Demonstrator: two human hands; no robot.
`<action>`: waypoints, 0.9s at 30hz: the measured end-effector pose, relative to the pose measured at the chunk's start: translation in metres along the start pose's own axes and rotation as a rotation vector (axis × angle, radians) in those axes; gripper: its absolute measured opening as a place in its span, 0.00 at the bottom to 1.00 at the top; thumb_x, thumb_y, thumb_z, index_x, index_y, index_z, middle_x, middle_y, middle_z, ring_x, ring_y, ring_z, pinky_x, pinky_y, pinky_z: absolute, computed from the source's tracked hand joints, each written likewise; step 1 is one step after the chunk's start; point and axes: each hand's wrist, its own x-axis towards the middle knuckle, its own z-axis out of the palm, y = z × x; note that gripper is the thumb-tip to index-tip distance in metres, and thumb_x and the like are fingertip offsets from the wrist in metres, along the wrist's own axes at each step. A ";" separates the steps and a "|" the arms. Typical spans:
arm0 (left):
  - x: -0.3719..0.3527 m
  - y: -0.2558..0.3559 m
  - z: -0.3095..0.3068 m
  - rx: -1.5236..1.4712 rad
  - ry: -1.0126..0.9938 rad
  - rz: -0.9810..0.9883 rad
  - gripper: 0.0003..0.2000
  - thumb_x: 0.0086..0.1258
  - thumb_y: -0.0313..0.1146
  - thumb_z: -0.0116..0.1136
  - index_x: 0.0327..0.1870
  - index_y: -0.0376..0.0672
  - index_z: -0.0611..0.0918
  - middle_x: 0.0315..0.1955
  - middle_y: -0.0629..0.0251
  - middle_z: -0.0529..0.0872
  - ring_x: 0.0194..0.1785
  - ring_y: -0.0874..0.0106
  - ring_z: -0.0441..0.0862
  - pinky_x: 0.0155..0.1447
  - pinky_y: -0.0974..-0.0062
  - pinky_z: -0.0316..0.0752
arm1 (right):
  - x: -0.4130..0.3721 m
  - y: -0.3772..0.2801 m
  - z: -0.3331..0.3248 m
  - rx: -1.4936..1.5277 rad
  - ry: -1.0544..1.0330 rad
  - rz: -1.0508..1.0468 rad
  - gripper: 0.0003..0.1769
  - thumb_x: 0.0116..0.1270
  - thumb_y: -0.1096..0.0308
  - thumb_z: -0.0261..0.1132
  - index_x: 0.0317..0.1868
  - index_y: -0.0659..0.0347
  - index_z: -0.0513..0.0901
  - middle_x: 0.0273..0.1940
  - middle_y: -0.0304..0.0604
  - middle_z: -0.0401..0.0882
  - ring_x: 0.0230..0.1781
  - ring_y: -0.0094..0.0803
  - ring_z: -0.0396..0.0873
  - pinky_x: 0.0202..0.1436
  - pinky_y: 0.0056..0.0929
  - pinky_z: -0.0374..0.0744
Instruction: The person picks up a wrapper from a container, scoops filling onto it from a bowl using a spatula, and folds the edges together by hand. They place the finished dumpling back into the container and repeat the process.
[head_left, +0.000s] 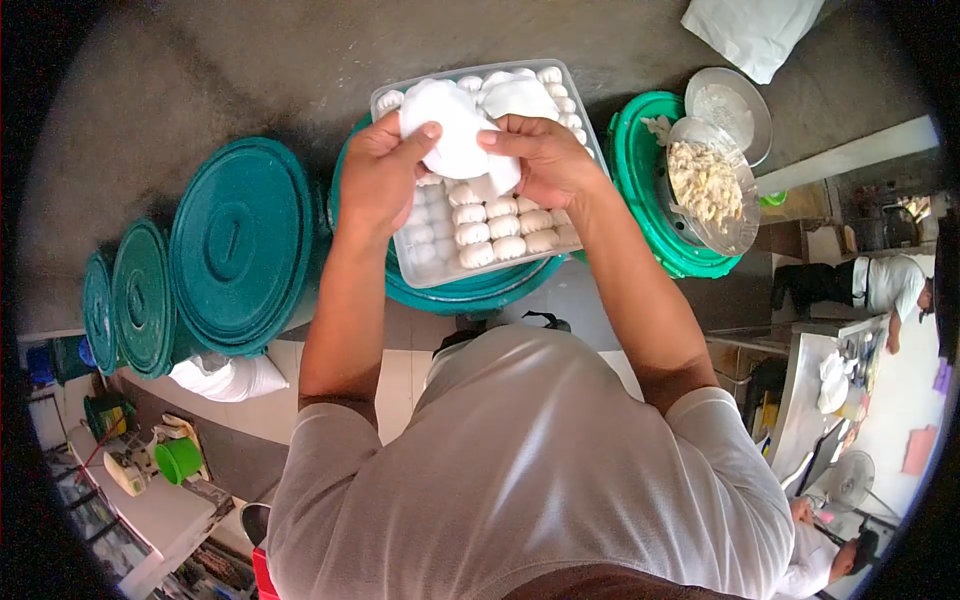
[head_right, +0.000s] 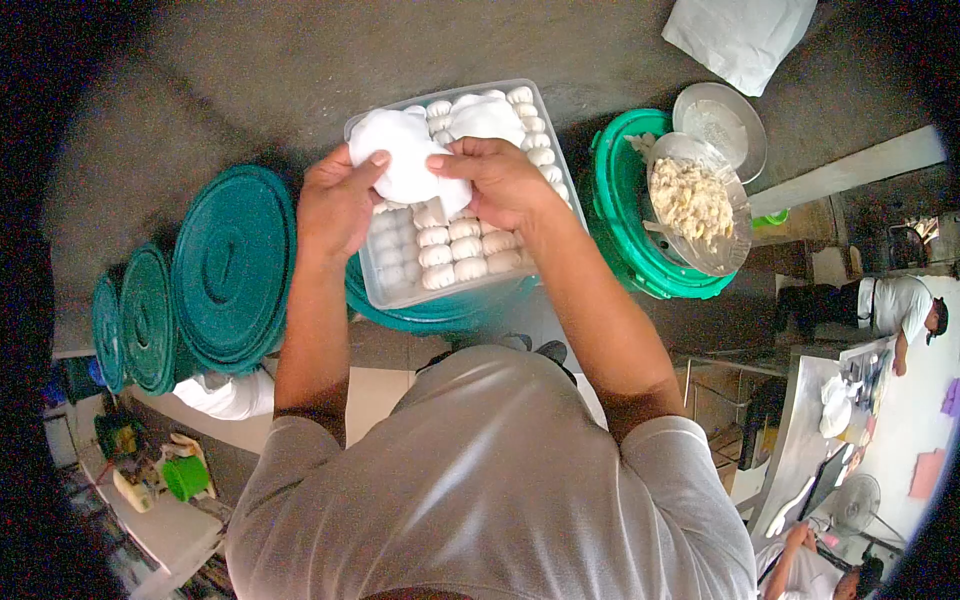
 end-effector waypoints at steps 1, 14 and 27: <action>0.002 0.006 -0.005 0.034 0.036 0.014 0.10 0.75 0.24 0.57 0.52 0.33 0.84 0.43 0.60 0.89 0.43 0.71 0.87 0.46 0.71 0.84 | 0.000 -0.002 -0.011 0.036 0.031 -0.002 0.15 0.68 0.72 0.67 0.52 0.72 0.79 0.46 0.48 0.84 0.48 0.39 0.85 0.52 0.40 0.84; 0.066 -0.013 0.001 0.253 -0.080 -0.125 0.17 0.74 0.28 0.59 0.62 0.33 0.78 0.53 0.56 0.85 0.53 0.65 0.84 0.59 0.65 0.80 | -0.107 -0.039 -0.128 0.438 0.230 -0.188 0.21 0.74 0.62 0.64 0.59 0.70 0.77 0.57 0.53 0.83 0.59 0.44 0.82 0.68 0.49 0.77; 0.029 -0.116 0.266 1.417 -0.985 0.308 0.17 0.73 0.32 0.56 0.59 0.34 0.78 0.55 0.41 0.82 0.59 0.45 0.81 0.62 0.55 0.76 | -0.278 0.003 -0.283 0.741 0.525 -0.606 0.22 0.76 0.66 0.61 0.64 0.70 0.72 0.64 0.55 0.77 0.66 0.48 0.76 0.71 0.55 0.74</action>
